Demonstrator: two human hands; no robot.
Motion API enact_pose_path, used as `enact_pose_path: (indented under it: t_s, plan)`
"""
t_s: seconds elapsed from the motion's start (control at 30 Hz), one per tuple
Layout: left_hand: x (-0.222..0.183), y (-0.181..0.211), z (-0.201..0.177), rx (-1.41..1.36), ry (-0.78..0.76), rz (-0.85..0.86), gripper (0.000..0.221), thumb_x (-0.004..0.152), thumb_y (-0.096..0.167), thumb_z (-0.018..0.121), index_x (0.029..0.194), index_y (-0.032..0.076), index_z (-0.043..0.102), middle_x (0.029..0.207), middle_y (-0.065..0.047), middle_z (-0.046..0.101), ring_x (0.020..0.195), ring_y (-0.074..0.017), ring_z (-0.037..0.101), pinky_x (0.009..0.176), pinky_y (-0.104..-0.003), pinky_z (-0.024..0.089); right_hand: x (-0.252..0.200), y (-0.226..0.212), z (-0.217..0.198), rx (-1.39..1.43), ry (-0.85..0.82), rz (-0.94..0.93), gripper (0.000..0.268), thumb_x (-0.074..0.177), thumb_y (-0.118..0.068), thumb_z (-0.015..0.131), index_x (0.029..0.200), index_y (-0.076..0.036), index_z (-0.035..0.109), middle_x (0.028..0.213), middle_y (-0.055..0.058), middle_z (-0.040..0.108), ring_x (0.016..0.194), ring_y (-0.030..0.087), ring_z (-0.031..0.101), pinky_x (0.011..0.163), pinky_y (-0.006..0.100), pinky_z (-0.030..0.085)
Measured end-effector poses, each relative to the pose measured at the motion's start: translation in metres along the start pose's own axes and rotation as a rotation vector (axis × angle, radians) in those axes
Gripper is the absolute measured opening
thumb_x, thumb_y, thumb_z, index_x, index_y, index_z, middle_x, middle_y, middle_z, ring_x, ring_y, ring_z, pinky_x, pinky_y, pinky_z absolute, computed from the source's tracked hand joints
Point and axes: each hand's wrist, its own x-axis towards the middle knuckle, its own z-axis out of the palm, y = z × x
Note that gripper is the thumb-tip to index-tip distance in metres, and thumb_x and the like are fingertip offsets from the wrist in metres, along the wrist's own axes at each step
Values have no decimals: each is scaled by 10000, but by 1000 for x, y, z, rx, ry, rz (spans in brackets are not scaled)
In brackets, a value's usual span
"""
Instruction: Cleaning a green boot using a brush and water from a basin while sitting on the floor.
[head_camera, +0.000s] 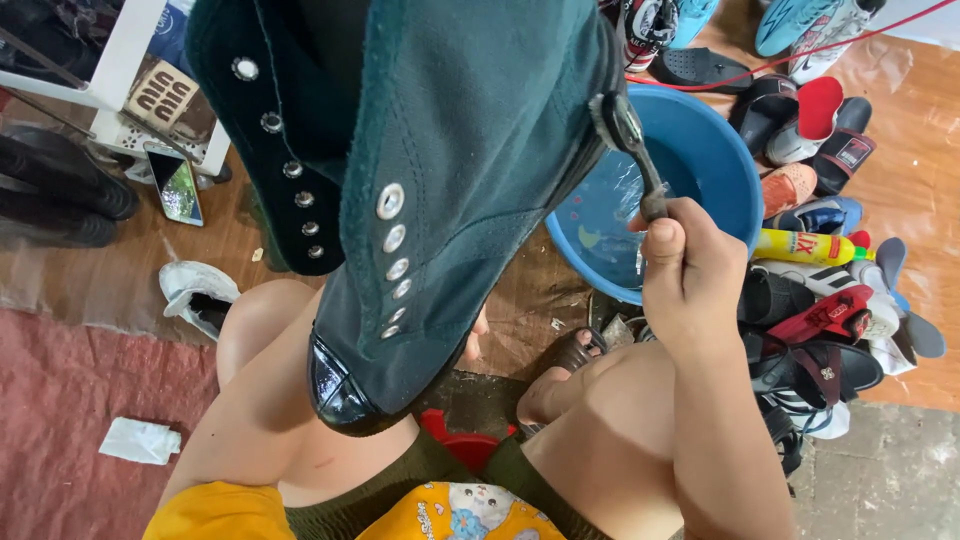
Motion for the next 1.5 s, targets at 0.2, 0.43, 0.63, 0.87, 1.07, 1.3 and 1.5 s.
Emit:
enact_pose_path:
  t_s: [0.2,0.43,0.63,0.87,1.07,1.3,1.5]
  plan:
    - [-15,24,24,-2,9,83,992,692,526,755,1455,11,387,1538,-198,416,1405,-367,404,1161,-519,262,2,7,-5,27,23,-4,470,1156,-318,356,961,-28,670,557,78,501,434,197,425,513,339,416]
    - [-41,86,96,-2,6,167,1058,673,522,767,1487,-14,357,1569,-210,389,1428,-374,382,1182,-511,241,0,4,-8,65,13,12,450,1158,-282,340,959,-47,667,530,69,462,422,164,381,486,318,390]
    - [-44,93,103,0,6,242,1115,656,519,777,1514,-35,330,1595,-221,365,1448,-379,363,1200,-505,223,-1,6,-6,129,-18,7,463,1133,-333,351,933,-75,680,507,31,446,415,138,368,470,291,383]
    - [-45,104,105,5,-4,332,1182,637,515,789,1546,-59,299,1626,-233,337,1472,-386,341,1222,-497,201,-10,10,11,405,-132,59,484,1104,-318,356,893,-53,701,477,19,480,447,130,401,493,280,416]
    - [-47,122,116,150,-100,435,1195,667,652,815,1474,-132,411,1491,-248,507,1321,-330,500,1136,-433,365,-12,18,9,534,-196,41,460,1111,-274,370,912,-19,698,485,-3,452,459,88,378,487,244,400]
    - [-45,136,117,280,-332,590,568,754,441,787,1099,0,687,878,-90,680,748,-160,669,616,-271,541,-6,10,-8,543,-289,-10,501,1115,-340,387,809,-75,682,463,-8,434,454,80,313,458,248,353]
    - [-47,122,87,428,-251,597,533,750,430,803,1079,17,730,829,-144,687,719,-241,700,646,-341,574,-12,20,-17,619,-411,43,535,1127,-319,366,749,-94,669,468,-10,415,462,71,299,447,256,352]
